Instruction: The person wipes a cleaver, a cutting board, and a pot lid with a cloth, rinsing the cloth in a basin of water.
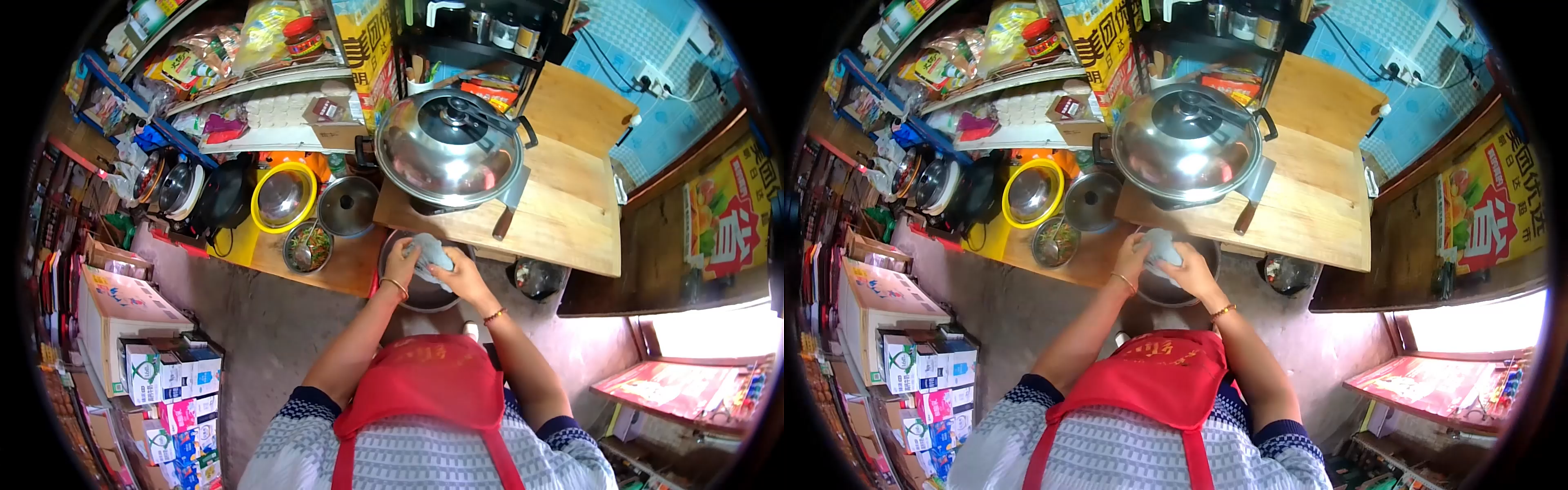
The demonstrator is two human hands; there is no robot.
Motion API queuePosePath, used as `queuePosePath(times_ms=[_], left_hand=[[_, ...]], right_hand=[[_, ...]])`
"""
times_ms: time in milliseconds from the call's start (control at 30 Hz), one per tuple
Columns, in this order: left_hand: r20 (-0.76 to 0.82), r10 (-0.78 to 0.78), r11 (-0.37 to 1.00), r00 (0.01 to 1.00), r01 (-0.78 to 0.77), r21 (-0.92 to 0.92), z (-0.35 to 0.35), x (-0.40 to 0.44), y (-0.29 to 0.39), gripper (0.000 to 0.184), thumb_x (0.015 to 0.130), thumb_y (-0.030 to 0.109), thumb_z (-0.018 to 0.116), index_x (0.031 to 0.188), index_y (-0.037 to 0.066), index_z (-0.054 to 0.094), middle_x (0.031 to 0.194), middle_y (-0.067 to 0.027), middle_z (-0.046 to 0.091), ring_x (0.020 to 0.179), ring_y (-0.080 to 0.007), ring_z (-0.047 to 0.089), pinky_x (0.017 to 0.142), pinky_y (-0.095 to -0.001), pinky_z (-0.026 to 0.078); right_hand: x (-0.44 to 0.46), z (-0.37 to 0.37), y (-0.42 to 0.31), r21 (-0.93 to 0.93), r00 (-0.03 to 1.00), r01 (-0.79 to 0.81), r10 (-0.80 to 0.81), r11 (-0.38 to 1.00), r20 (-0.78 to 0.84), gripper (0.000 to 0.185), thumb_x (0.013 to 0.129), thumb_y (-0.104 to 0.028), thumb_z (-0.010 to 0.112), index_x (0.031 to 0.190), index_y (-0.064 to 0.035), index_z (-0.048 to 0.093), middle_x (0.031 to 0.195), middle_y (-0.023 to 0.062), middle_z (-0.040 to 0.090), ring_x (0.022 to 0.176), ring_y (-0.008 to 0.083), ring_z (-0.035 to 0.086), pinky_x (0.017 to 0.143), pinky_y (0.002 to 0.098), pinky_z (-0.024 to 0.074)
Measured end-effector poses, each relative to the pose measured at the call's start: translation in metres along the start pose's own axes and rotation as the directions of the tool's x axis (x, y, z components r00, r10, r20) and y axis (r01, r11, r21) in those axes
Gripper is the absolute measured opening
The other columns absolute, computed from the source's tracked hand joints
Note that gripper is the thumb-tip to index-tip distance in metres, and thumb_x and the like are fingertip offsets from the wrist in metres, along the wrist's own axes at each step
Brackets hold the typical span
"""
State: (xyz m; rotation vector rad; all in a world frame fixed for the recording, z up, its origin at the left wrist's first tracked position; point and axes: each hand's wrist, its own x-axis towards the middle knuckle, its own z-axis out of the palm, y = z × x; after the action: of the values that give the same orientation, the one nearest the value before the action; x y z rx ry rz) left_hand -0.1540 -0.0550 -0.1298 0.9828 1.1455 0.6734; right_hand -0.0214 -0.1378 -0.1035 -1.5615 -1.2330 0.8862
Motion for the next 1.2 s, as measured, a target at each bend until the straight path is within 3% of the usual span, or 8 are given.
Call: queuePosePath(times_ms=[100,300,800,867,967,1033,1100,1200], left_hand=[[0.073,0.211,0.959,0.975,-0.192,-0.21,-0.003,0.009,-0.005,0.041,0.088,0.026,0.064,0.119,0.002,0.054,0.108,-0.0086,0.06,0.097,-0.0159,0.057,0.081,-0.0288,0.047],[0.128,0.47,0.846,0.874,-0.487,0.218,-0.023,-0.014,0.039,0.042,0.083,0.023,0.07,0.115,0.0,0.057,0.107,-0.0093,0.061,0.098,-0.0179,0.057,0.086,-0.0287,0.045],[0.631,0.401,0.46,0.664,-0.741,0.489,-0.039,-0.047,0.064,0.046,0.08,0.021,0.062,0.123,0.007,0.055,0.103,-0.0173,0.058,0.092,-0.0355,0.058,0.083,-0.0411,0.047],[0.501,0.709,0.054,0.496,-0.747,0.663,-0.031,-0.044,0.052,0.038,0.087,0.027,0.055,0.118,0.005,0.057,0.103,-0.0166,0.059,0.09,-0.0327,0.059,0.081,-0.0414,0.047],[0.341,0.13,0.296,0.931,-0.365,0.883,-0.026,-0.056,0.061,0.048,0.094,0.042,0.044,0.126,0.008,0.052,0.11,-0.0148,0.057,0.094,-0.0367,0.056,0.086,-0.0453,0.043],[0.39,-0.148,0.604,0.909,-0.229,0.763,-0.026,-0.048,0.048,0.061,0.096,0.056,0.03,0.131,0.009,0.048,0.122,-0.0118,0.056,0.108,-0.0297,0.054,0.094,-0.0406,0.04],[0.331,-0.114,0.992,0.937,0.126,-0.014,-0.007,-0.058,0.033,0.069,0.095,0.063,0.023,0.134,0.011,0.045,0.131,-0.006,0.052,0.121,-0.0203,0.047,0.1,-0.0354,0.036],[0.353,0.085,0.93,0.932,0.053,-0.364,0.0,-0.054,0.041,0.055,0.098,0.041,0.034,0.134,0.0,0.041,0.128,-0.0096,0.055,0.119,-0.0196,0.05,0.101,-0.0314,0.036]], right_hand=[[-0.003,-0.004,-0.004,0.343,0.985,-0.169,0.17,0.924,0.026,0.032,0.093,-0.023,0.058,0.114,0.0008,0.059,0.102,0.0074,0.063,0.089,0.0158,0.059,0.082,0.0286,0.0461],[0.004,-0.02,-0.009,0.751,0.918,-0.205,0.39,0.627,-0.075,0.015,0.093,-0.016,0.057,0.1,-0.0055,0.065,0.084,-0.0029,0.061,0.071,0.0056,0.053,0.066,0.018,0.0422],[0.007,-0.062,-0.053,0.753,0.892,-0.416,0.39,0.509,0.23,0.015,0.094,-0.009,0.048,0.1,0.0013,0.058,0.095,0.0087,0.063,0.085,0.018,0.062,0.077,0.031,0.0514],[0.005,-0.054,-0.06,0.766,0.882,-0.435,0.394,0.473,0.258,0.014,0.094,-0.008,0.048,0.1,0.0008,0.057,0.095,0.0078,0.063,0.085,0.0171,0.062,0.077,0.0298,0.0516],[0.001,-0.041,-0.075,0.837,0.924,-0.352,0.298,0.418,0.239,0.014,0.095,-0.009,0.048,0.102,-0.0008,0.056,0.094,0.0056,0.063,0.086,0.0142,0.062,0.075,0.0272,0.0519],[-0.006,-0.035,-0.086,0.869,0.934,-0.316,0.289,0.382,0.212,0.014,0.095,-0.011,0.049,0.103,-0.002,0.056,0.093,0.0045,0.063,0.084,0.0121,0.062,0.074,0.0252,0.0523],[-0.007,-0.028,-0.07,0.866,0.947,-0.304,0.225,0.397,0.229,0.02,0.098,-0.019,0.047,0.107,-0.0034,0.055,0.098,0.0052,0.064,0.085,0.0123,0.063,0.075,0.0258,0.0528],[-0.01,-0.023,-0.069,0.845,0.906,-0.422,0.188,0.328,0.379,0.042,0.1,-0.039,0.039,0.117,-0.0036,0.053,0.11,0.0069,0.063,0.098,0.0154,0.062,0.082,0.0305,0.0522]])
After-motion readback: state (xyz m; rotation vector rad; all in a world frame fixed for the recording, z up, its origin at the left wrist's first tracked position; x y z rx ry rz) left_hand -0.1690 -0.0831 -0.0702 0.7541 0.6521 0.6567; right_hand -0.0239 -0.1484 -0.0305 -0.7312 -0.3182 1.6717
